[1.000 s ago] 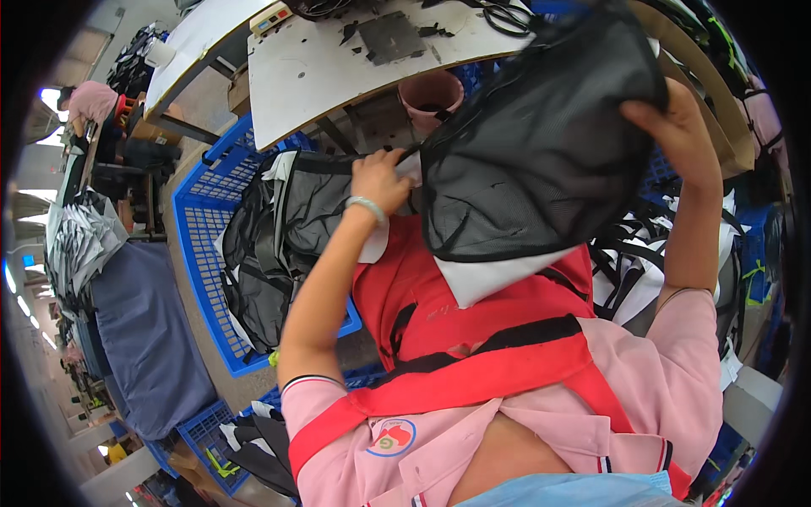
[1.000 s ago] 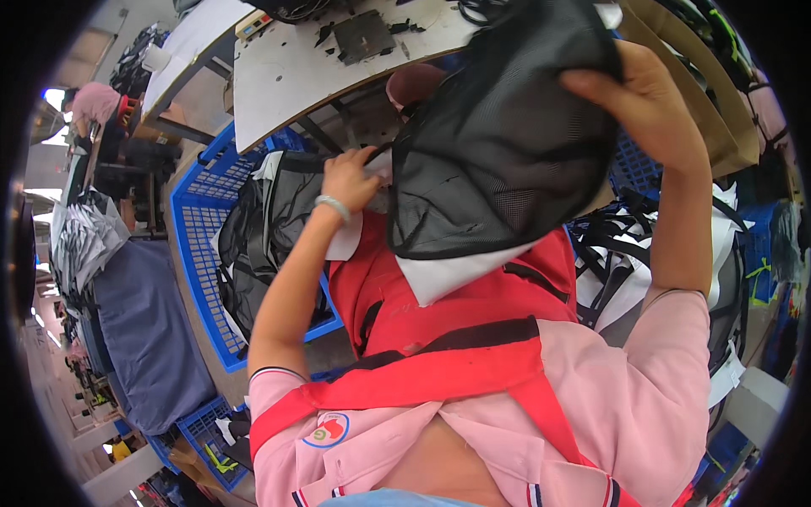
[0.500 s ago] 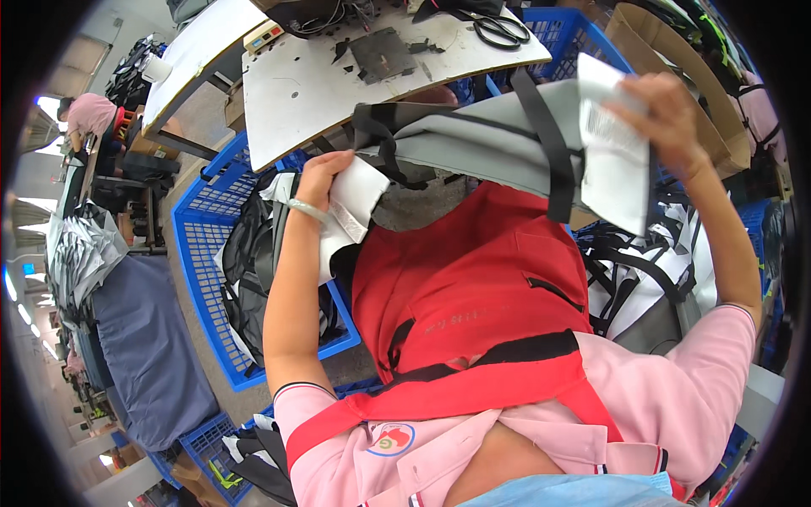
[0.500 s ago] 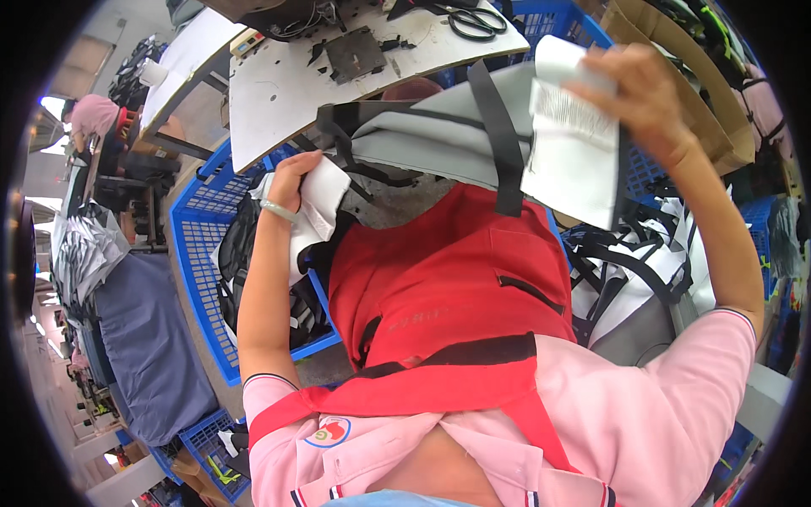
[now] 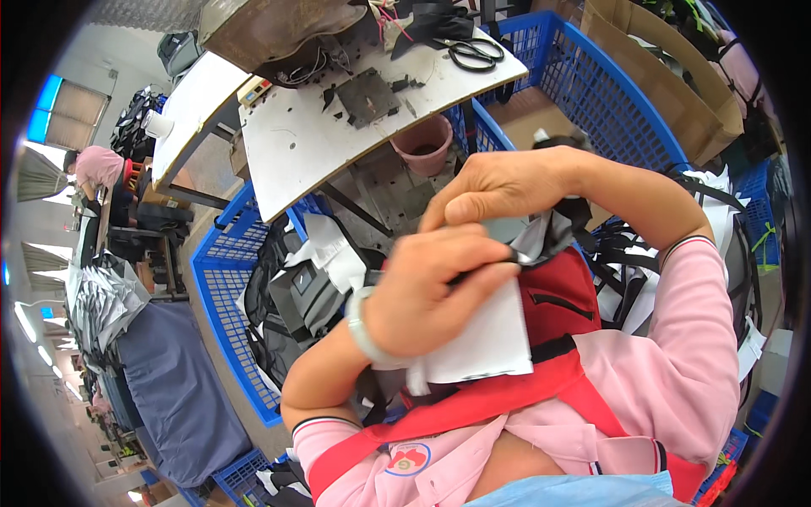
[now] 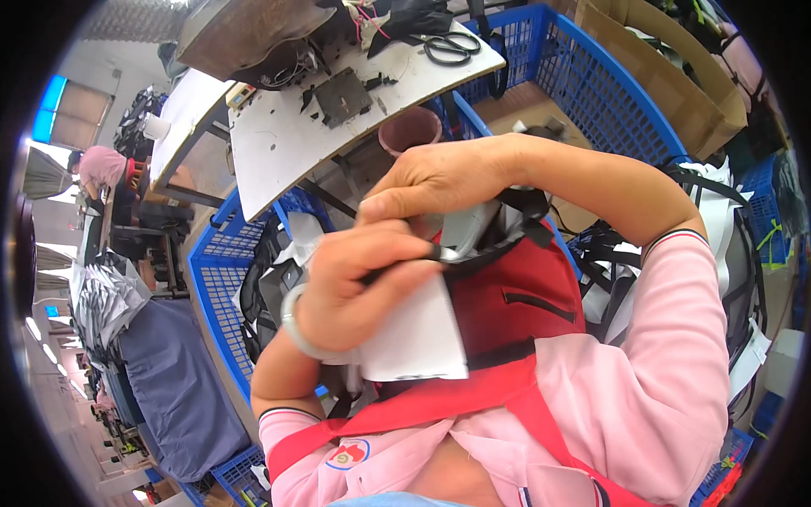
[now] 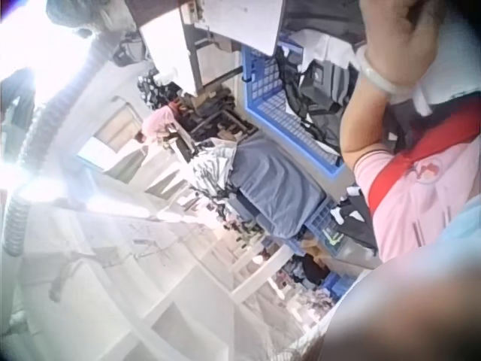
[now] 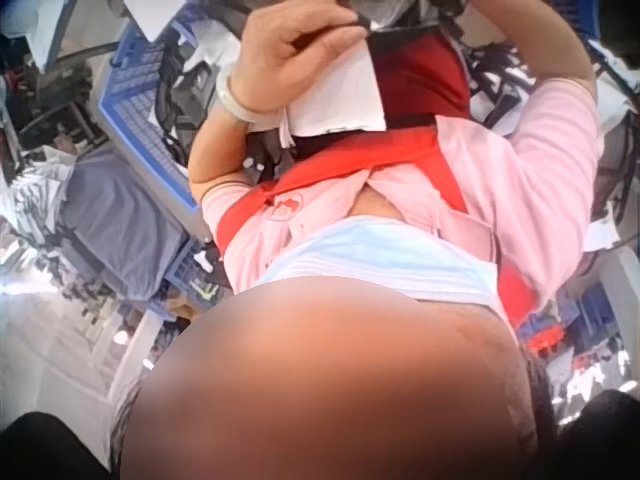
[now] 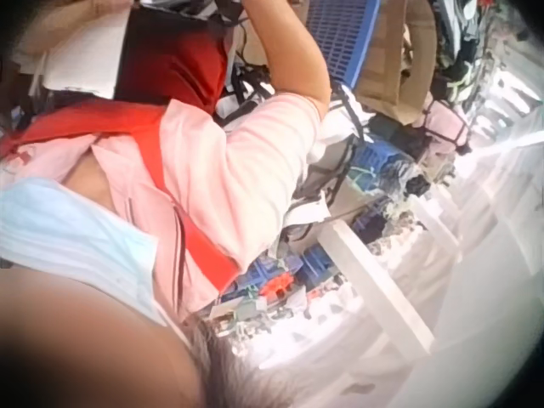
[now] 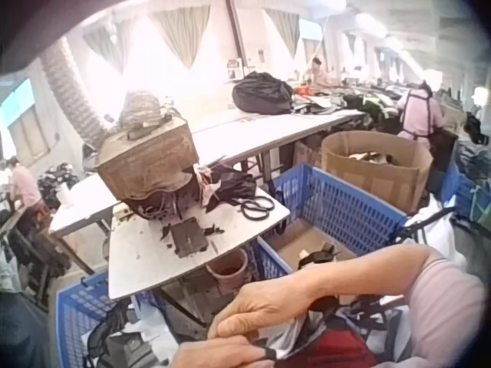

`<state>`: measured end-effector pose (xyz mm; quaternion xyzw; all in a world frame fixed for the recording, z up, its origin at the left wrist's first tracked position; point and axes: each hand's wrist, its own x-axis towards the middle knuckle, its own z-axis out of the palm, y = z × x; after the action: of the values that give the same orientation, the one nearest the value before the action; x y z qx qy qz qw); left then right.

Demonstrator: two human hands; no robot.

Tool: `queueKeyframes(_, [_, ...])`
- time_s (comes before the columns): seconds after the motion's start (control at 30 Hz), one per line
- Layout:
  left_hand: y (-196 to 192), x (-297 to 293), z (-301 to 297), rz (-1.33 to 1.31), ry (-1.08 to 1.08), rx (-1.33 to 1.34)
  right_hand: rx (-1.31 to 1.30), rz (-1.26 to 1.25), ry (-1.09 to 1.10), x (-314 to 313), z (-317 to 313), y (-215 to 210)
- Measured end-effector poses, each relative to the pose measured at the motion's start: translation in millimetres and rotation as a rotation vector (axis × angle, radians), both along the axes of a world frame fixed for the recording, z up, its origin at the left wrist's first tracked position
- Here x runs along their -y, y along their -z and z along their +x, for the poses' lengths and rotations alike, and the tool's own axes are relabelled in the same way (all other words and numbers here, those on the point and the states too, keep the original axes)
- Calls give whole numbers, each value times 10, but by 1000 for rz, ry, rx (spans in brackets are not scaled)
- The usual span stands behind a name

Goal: Sewing and assembling components of a backpack using an industrial sewing machine and trimming threads with scissors.

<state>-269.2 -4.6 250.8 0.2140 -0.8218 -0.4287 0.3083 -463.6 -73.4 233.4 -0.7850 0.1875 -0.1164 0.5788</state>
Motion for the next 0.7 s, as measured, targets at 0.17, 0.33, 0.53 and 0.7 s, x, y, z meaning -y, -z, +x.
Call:
queueKeyframes(0.17, [-23, 320, 358, 331, -183, -22, -19, -56, 41, 205, -229, 266])
queueKeyframes(0.33, [-22, 365, 218, 123, -50, 30, 149, -141, -70, 352, 8, 309])
queueKeyframes(0.53, [102, 644, 339, 61, -194, 151, -201, -175, 81, 459, -86, 241])
queueKeyframes(0.7, [349, 1069, 408, 177, -434, 123, -131, -367, 443, 646, -56, 192])
